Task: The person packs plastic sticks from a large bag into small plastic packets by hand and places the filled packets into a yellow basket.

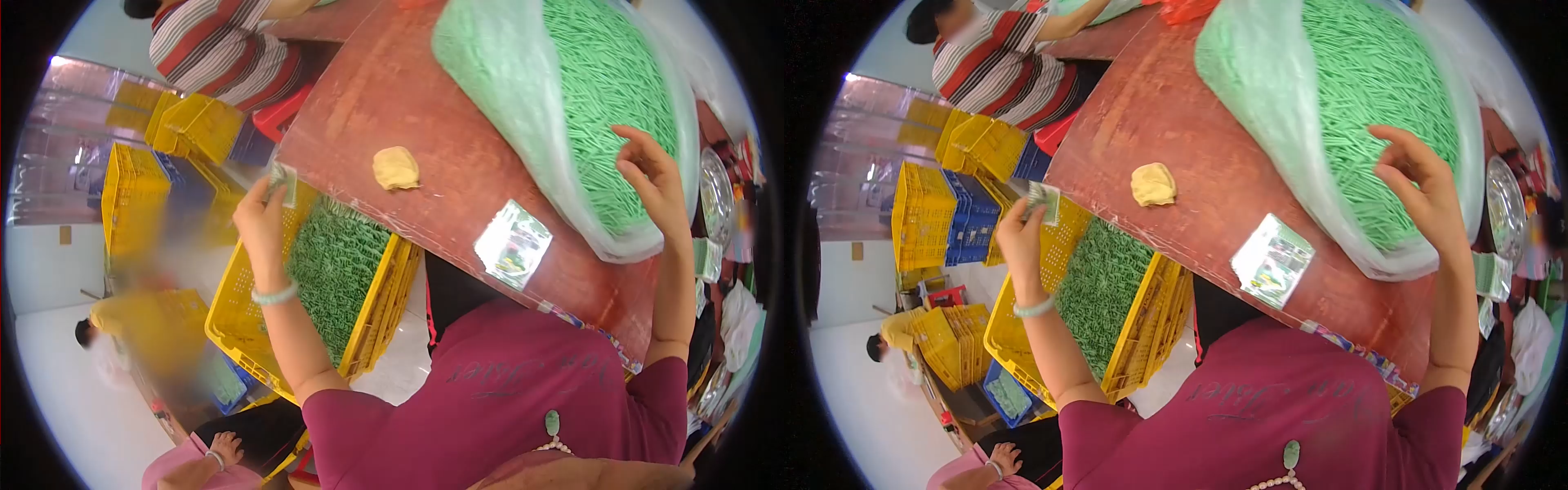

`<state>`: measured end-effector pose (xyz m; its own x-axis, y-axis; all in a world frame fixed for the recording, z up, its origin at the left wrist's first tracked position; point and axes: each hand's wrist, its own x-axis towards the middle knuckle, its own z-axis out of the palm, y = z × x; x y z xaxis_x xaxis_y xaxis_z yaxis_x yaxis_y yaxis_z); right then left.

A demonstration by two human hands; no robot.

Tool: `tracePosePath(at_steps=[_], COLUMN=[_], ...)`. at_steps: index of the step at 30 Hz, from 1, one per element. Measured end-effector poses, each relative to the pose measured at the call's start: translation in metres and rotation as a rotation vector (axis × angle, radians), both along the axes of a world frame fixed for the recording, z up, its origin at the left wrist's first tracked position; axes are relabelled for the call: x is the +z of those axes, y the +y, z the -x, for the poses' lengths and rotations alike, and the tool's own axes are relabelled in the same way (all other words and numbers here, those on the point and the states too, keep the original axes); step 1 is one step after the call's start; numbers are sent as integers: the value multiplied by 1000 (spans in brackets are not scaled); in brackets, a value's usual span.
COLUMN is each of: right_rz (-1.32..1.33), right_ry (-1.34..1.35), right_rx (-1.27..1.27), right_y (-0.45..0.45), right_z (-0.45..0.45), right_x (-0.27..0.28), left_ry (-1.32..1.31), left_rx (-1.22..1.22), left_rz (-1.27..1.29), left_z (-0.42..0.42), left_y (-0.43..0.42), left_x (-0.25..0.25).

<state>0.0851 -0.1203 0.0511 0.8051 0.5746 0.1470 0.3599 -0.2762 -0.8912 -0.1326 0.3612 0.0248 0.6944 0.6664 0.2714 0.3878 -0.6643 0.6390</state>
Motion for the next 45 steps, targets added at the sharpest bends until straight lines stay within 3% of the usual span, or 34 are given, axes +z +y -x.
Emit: tracePosePath(at_steps=[4, 6, 10, 13, 14, 16, 21, 23, 25, 27, 29, 31, 33, 38, 40, 42, 44, 45], right_rz=[154, 205, 298, 332, 347, 427, 415, 415, 431, 432, 611, 590, 567, 617, 625, 477, 444, 422], right_ry=[-5, -19, -17, 14, -39, -94, -252, -267, -245, -209, -272, -186, -361, -349, -324, -237, -200, -167], right_rx=[-78, -107, -212, -296, -299, -354, -489, -571, -544, -490, -266, -246, -106, -161, -152, -164, -199, -237], right_y=[0, -2, -12, -17, -15, -22, -52, -79, -102, -111, -113, -106, -105, -109, -114, -119, -123, -124], right_z=[-8, -9, -11, -11, -11, -8, -15, -17, -14, -14, -12, -8, -6, -9, -13, -15, -18, -18], right_x=[-21, -29, -39, -44, -45, -41, -29, -30, -36, -40, -44, -42, -47, -62, -66, -65, -63, -61], left_ry=[411, 406, 276, 345, -407, -185, -232, -202, 110, 94, 94, -84, -162, -327, -236, -111, -6, 1], left_rx=[140, 199, 326, 274, 315, 220, 95, 152, 366, 369, 365, 350, 350, -54, -275, -540, -635, -635], left_rz=[-175, -84, 47, 111, 709, 689, 880, 725, 216, 107, -7, -78, -70, -214, -47, -48, 178, 170], left_z=[19, 15, -14, -31, -27, -39, -30, -8, 10, 16, 19, 8, -7, -26, -30, -31, -31, -32], left_y=[134, 157, 165, 174, 209, 193, 155, 156, 200, 193, 166, 121, 64, -53, -122, -178, -214, -227], left_x=[-185, -254, -316, -360, -459, -433, -354, -325, -336, -294, -238, -180, -123, -57, -44, -41, -56, -61])
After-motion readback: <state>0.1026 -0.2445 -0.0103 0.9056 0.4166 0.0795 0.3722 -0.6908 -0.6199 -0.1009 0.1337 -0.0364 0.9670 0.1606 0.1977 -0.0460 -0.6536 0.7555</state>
